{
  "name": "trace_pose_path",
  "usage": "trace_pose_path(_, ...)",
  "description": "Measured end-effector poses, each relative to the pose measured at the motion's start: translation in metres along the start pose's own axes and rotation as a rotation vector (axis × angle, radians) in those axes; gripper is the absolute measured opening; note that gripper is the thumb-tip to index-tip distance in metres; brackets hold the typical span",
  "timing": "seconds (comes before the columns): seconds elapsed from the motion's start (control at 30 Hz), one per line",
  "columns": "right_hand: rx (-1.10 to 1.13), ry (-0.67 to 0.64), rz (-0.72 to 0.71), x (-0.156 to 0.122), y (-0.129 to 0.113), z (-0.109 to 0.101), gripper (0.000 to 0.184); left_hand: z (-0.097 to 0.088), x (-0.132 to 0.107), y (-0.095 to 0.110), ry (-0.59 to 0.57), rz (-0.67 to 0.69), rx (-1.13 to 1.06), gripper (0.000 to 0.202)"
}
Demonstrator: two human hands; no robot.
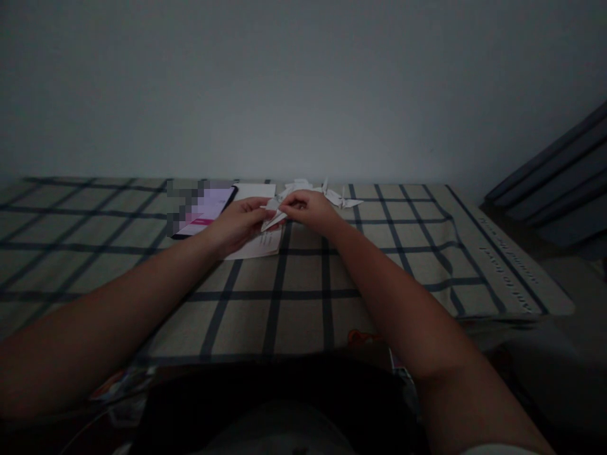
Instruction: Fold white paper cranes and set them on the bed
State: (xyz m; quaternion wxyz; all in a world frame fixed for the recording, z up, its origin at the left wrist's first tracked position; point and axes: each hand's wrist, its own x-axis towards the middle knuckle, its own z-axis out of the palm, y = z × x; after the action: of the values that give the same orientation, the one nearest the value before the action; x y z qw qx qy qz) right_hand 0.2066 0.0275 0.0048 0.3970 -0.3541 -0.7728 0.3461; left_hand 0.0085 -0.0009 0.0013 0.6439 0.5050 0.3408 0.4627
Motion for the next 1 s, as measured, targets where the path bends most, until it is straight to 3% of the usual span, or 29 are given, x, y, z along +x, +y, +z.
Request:
trace_pose_path(0.17, -0.024, 0.032, -0.028, -0.0006, -0.0018, 0.002, 0.021, -0.0021, 0.0006, -0.0044, -0.004, 0.014, -0.032, 0.034)
trace_pose_path(0.4, 0.255, 0.133, 0.053, 0.0011, 0.0046, 0.0068, 0.039, -0.0046, 0.0037, -0.0032, 0.019, 0.012, -0.037, 0.035)
trace_pose_path(0.57, 0.254, 0.07, 0.137, 0.0025, 0.0054, 0.007, 0.045, -0.0029, 0.0035, -0.0004, -0.005, 0.073, -0.057, 0.036)
trace_pose_path(0.73, 0.261, 0.097, 0.165, 0.0017, 0.0035, 0.0064, 0.058, -0.0044, 0.0041, -0.003, 0.048, 0.11, -0.065, 0.054)
trace_pose_path(1.0, 0.225, -0.021, 0.047, 0.0006, -0.0027, 0.0058, 0.025, -0.0065, 0.0032, -0.0067, 0.054, 0.085, -0.044, 0.069)
